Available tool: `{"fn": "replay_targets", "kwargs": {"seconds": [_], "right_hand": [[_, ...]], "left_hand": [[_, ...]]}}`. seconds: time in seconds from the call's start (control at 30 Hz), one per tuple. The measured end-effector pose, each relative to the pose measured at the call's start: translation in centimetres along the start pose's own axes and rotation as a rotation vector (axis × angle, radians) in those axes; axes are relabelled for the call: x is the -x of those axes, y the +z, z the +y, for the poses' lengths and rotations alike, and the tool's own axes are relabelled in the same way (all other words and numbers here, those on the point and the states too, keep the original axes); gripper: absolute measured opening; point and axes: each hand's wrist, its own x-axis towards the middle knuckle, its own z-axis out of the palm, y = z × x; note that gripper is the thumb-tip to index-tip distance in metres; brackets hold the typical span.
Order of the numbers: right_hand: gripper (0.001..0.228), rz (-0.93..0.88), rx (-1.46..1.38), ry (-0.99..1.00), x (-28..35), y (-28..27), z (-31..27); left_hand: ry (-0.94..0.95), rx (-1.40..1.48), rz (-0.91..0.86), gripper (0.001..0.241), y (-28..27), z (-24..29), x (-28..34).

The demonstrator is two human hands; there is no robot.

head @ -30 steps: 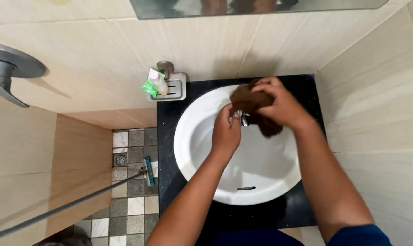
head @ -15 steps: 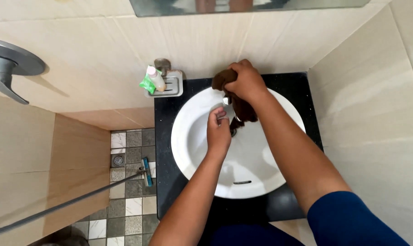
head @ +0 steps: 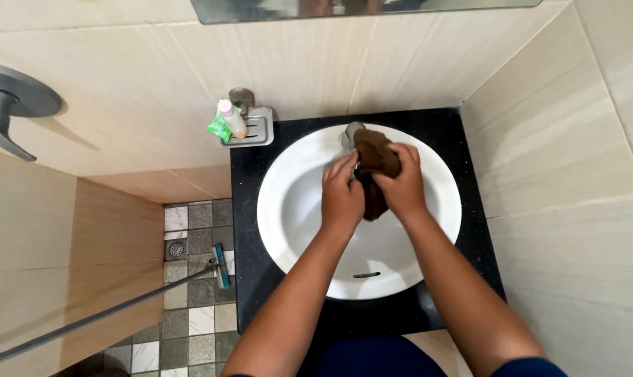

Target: Cleaning a bathroom sink and the surrounding countertop with a cloth.

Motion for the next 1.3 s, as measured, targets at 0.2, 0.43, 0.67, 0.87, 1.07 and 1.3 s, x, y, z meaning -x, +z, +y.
{"fn": "replay_targets", "kwargs": {"seconds": [0.2, 0.43, 0.67, 0.87, 1.07, 1.3], "right_hand": [[0.053, 0.099, -0.085, -0.105, -0.7, 0.4, -2.4], [0.058, -0.242, 0.493, -0.075, -7.4, 1.9, -7.4], [0.058, -0.303, 0.350, 0.133, -12.8, 4.5, -3.9], [0.057, -0.280, 0.213, 0.009, -11.5, 2.5, -1.1], [0.060, -0.208, 0.168, 0.006, -3.7, 0.5, -5.4], [0.050, 0.106, -0.027, 0.065, 3.8, 3.6, -2.9]], "left_hand": [[0.027, 0.055, -0.037, 0.046, 0.5, -2.5, -1.1], [-0.309, 0.255, -0.040, 0.050, -1.0, 0.0, -0.7], [-0.232, 0.214, -0.015, 0.054, -2.2, -0.1, -0.8], [-0.293, 0.305, -0.024, 0.057, -1.6, -0.8, -1.0], [-0.332, 0.410, 0.041, 0.051, -0.5, -2.4, -2.0], [-0.392, 0.547, 0.016, 0.051, -1.6, 1.2, 0.5]]}}
